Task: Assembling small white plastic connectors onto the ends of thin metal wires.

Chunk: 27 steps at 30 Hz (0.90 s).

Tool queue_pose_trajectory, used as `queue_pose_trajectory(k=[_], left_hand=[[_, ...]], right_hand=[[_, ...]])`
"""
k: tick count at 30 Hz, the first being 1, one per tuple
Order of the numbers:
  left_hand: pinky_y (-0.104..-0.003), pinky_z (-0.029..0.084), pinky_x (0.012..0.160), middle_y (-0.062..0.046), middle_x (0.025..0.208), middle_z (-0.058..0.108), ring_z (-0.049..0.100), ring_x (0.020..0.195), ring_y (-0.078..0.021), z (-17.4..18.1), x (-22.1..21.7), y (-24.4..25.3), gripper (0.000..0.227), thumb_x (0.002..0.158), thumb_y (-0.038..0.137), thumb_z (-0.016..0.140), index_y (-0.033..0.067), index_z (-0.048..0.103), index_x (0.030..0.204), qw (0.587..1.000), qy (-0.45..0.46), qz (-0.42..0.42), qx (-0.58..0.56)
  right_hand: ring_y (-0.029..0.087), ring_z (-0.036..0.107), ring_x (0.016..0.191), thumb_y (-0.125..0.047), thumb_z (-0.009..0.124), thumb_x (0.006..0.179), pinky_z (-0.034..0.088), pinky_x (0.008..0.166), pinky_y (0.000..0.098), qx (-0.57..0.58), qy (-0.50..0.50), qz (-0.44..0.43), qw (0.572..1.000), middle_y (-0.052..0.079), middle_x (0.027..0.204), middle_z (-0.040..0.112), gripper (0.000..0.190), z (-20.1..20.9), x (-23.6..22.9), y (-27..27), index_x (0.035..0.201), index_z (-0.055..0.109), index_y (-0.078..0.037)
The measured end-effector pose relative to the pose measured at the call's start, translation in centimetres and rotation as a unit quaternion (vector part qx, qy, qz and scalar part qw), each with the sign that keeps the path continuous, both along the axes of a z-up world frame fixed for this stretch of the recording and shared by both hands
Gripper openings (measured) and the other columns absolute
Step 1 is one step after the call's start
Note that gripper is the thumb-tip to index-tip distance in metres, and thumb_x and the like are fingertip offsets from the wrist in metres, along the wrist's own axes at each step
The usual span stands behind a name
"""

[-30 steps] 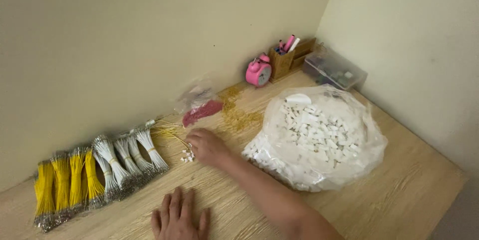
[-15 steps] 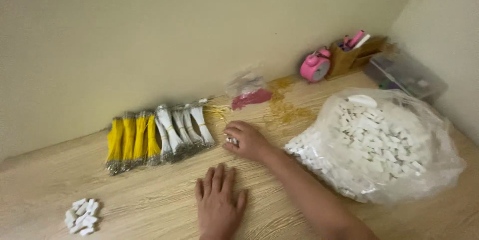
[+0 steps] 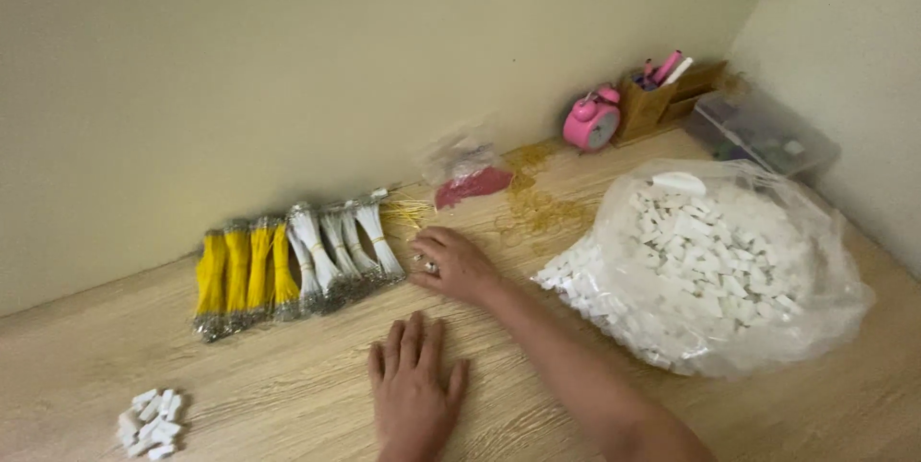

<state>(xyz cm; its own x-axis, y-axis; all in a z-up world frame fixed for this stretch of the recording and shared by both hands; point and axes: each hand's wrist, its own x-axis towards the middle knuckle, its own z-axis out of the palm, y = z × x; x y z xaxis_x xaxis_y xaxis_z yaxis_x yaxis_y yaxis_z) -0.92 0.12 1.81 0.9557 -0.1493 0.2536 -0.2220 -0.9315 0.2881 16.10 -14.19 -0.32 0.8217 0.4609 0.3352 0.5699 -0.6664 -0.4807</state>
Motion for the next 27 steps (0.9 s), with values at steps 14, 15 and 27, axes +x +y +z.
queue_pose_trajectory(k=[14, 15, 27], left_hand=[[-0.061, 0.021, 0.117, -0.004, 0.16, 0.041, 0.033, 0.145, -0.0281, -3.7, 1.4, 0.1, 0.075, 0.079, 0.063, 0.059, 0.0341, 0.051, 0.148, 0.996, 0.038, 0.019, 0.077], [-0.06, 0.023, 0.118, -0.004, 0.156, 0.045, 0.037, 0.145, -0.0279, -4.3, 1.5, 0.1, 0.076, 0.077, 0.064, 0.061, 0.034, 0.053, 0.146, 0.996, 0.024, 0.035, 0.079], [-0.059, 0.026, 0.12, -0.005, 0.153, 0.048, 0.042, 0.144, -0.0297, -5.0, 2.0, 0.0, 0.077, 0.073, 0.063, 0.065, 0.0307, 0.057, 0.142, 0.995, -0.015, 0.055, 0.085]], right_hand=[[0.029, 0.061, 0.128, -0.03, 0.066, 0.101, 0.043, 0.118, 0.0462, 0.021, -0.157, -0.016, 0.987, 0.009, 0.122, 0.072, 0.024, -3.8, -0.7, 0.3, 0.111, 0.074, -0.009], [0.028, 0.062, 0.127, -0.029, 0.066, 0.102, 0.044, 0.118, 0.0447, 0.015, -0.141, 0.007, 0.99, 0.009, 0.12, 0.073, 0.023, -3.6, -1.1, -0.1, 0.111, 0.074, -0.009], [0.032, 0.057, 0.131, -0.023, 0.066, 0.094, 0.04, 0.116, 0.0476, -0.002, -0.189, -0.001, 0.982, 0.013, 0.129, 0.068, 0.026, -4.3, -2.5, -0.9, 0.112, 0.073, -0.005]])
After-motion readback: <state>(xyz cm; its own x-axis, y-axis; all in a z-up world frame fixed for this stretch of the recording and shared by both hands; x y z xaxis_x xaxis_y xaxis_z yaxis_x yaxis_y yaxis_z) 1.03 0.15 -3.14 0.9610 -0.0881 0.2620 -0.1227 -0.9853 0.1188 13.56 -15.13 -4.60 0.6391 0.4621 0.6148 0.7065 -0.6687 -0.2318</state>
